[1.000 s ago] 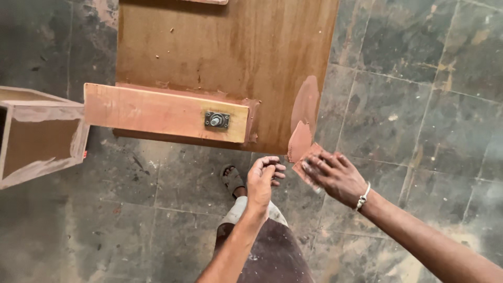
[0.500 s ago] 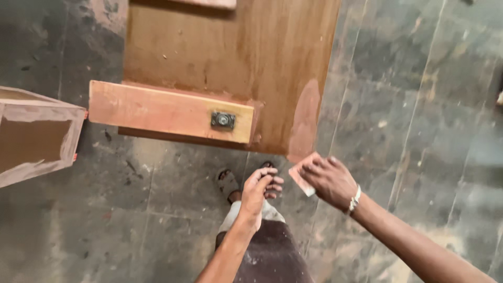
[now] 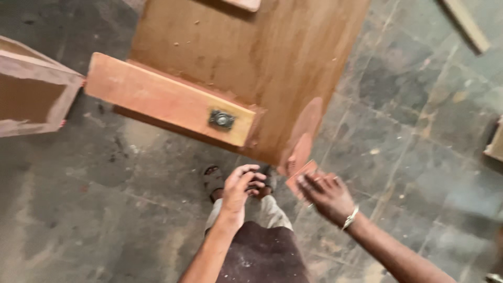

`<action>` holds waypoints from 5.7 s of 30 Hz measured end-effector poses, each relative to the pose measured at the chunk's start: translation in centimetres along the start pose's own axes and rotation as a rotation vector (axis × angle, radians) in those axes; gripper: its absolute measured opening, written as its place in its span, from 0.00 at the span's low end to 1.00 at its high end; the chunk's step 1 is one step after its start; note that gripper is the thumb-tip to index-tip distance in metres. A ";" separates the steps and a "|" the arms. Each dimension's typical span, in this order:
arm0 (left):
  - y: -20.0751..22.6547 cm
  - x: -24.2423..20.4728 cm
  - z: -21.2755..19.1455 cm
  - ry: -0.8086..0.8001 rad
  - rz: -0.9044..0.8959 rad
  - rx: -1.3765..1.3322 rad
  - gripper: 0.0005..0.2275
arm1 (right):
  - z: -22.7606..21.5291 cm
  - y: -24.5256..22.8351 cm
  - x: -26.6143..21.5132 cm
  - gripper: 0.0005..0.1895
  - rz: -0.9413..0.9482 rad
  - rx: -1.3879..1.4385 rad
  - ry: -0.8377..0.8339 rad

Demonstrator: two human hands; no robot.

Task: The person wipes a large wooden board with a purple cloth, then uses a putty knife to spread a pinkish paste over the board's surface and a smaller attached wooden piece. The person repeatedly scoops paste from a square container and smooths it across the wood.

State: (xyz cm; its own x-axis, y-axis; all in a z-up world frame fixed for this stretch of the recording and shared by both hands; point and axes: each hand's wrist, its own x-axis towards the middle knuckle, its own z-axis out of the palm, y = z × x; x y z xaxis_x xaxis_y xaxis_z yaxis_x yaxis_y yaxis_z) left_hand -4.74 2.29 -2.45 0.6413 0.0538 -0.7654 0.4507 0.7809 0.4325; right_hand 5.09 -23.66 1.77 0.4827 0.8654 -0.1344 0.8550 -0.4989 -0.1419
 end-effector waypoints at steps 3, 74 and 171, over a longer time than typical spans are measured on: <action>-0.4 0.1 1.3 0.011 0.015 -0.011 0.10 | -0.9 1.2 0.6 0.29 -0.090 -0.049 0.020; 8.8 18.8 21.8 0.363 0.772 -0.157 0.06 | -16.1 27.6 39.2 0.22 -0.562 0.300 -0.117; 22.5 35.6 42.0 0.134 0.571 0.165 0.09 | -15.0 59.2 37.3 0.23 0.149 -0.254 0.140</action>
State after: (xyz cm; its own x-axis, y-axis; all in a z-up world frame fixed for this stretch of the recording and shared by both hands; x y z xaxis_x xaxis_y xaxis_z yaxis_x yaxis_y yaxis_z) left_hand 54.27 -4.32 0.07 0.7311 0.5219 -0.4395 0.1560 0.4992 0.8523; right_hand 76.56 -20.26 3.08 0.6121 0.7908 0.0031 0.7847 -0.6079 0.1212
